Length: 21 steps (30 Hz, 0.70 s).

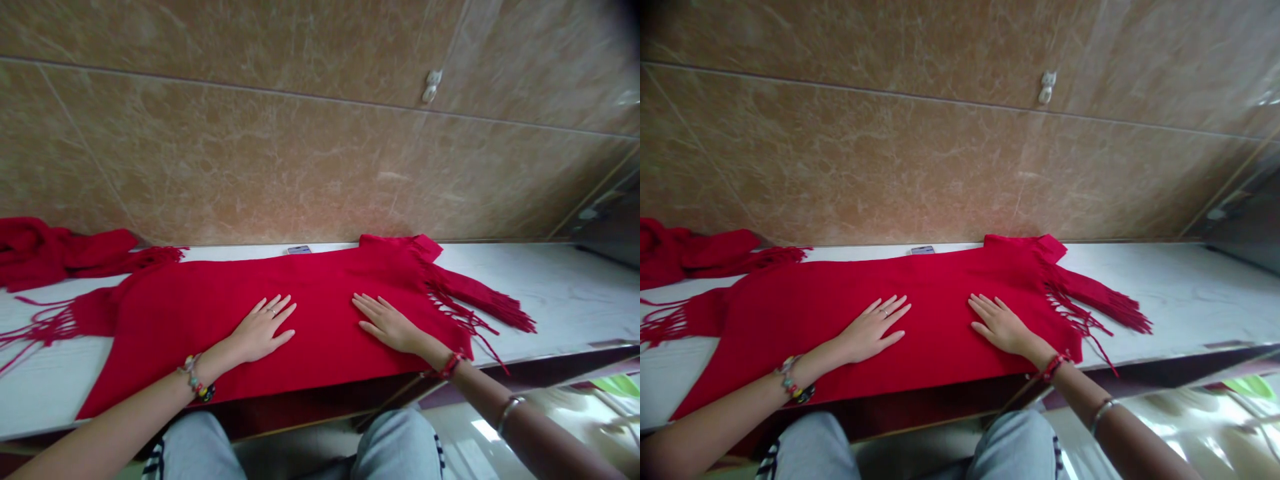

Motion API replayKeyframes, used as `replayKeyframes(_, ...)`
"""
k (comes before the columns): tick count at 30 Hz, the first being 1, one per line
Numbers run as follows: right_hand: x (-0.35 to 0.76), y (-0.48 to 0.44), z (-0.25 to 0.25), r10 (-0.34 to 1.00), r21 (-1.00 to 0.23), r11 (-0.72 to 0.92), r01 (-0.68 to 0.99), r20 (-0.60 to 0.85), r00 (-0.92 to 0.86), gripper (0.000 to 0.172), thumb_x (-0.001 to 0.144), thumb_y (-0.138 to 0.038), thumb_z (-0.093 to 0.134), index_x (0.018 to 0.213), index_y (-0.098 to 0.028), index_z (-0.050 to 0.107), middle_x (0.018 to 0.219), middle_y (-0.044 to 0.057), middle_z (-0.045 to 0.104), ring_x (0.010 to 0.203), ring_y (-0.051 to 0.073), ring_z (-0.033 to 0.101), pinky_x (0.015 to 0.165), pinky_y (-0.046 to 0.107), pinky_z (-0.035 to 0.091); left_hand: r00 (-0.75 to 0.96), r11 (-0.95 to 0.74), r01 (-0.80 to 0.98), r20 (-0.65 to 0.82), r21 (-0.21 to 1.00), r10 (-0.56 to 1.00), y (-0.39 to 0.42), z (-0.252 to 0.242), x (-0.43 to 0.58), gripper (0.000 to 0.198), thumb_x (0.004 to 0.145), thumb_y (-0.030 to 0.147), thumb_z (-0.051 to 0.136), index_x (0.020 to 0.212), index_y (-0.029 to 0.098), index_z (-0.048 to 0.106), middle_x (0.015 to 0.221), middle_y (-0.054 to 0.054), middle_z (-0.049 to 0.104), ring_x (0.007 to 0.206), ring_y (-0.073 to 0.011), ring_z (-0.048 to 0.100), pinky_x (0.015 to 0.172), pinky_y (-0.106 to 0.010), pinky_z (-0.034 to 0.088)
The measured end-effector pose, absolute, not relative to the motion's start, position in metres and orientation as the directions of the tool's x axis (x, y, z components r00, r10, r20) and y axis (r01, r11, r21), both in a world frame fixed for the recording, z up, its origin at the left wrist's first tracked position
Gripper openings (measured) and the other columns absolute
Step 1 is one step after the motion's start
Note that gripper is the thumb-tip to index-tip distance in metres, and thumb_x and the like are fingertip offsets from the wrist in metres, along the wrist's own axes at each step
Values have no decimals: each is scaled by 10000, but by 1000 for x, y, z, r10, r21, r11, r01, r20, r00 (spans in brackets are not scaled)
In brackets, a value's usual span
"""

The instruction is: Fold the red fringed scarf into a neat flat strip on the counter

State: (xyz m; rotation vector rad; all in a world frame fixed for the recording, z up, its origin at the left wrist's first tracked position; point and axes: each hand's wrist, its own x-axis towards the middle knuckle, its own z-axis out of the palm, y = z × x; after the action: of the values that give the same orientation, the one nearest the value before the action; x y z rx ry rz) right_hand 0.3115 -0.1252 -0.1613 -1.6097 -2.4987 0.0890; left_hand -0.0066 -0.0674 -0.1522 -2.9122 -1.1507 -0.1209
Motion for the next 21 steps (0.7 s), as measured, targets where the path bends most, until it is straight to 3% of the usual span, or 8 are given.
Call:
replayKeyframes(8,430,-148,-172,986,-113,151,982,82,-142,597,889,-495,196,1373,-155,275,1409,113,293,1301,240,225,1058,466,203,725,-727,687,53,25,687,-67,-151,-7,557,877,514,310,1362,242,295,1433,-51,229,1318,-218,184,1066,-407,115)
replayKeyframes(11,394,-145,-157,962,-131,220,967,193,-193,567,896,-475,210,1376,-180,269,1411,105,294,1309,246,199,1058,479,197,717,-720,694,70,10,693,-67,-142,2,576,871,534,308,1363,235,294,1438,-63,214,1326,-235,144,1062,-449,81)
replayKeyframes(15,300,-115,-137,861,-159,484,861,260,-436,542,911,-439,226,1393,-191,208,1441,84,226,1325,222,145,1061,462,195,628,-630,776,109,-20,770,-49,-134,16,626,872,544,286,1378,178,259,1439,-94,203,1327,-270,120,1050,-487,99)
replayKeyframes(21,247,-67,-158,866,-120,485,866,200,-458,572,905,-461,233,1373,-133,263,1420,133,254,1310,250,192,1044,477,209,580,-579,815,70,-36,812,-13,-154,12,605,872,536,274,1363,185,306,1424,-88,253,1311,-268,193,1042,-435,173)
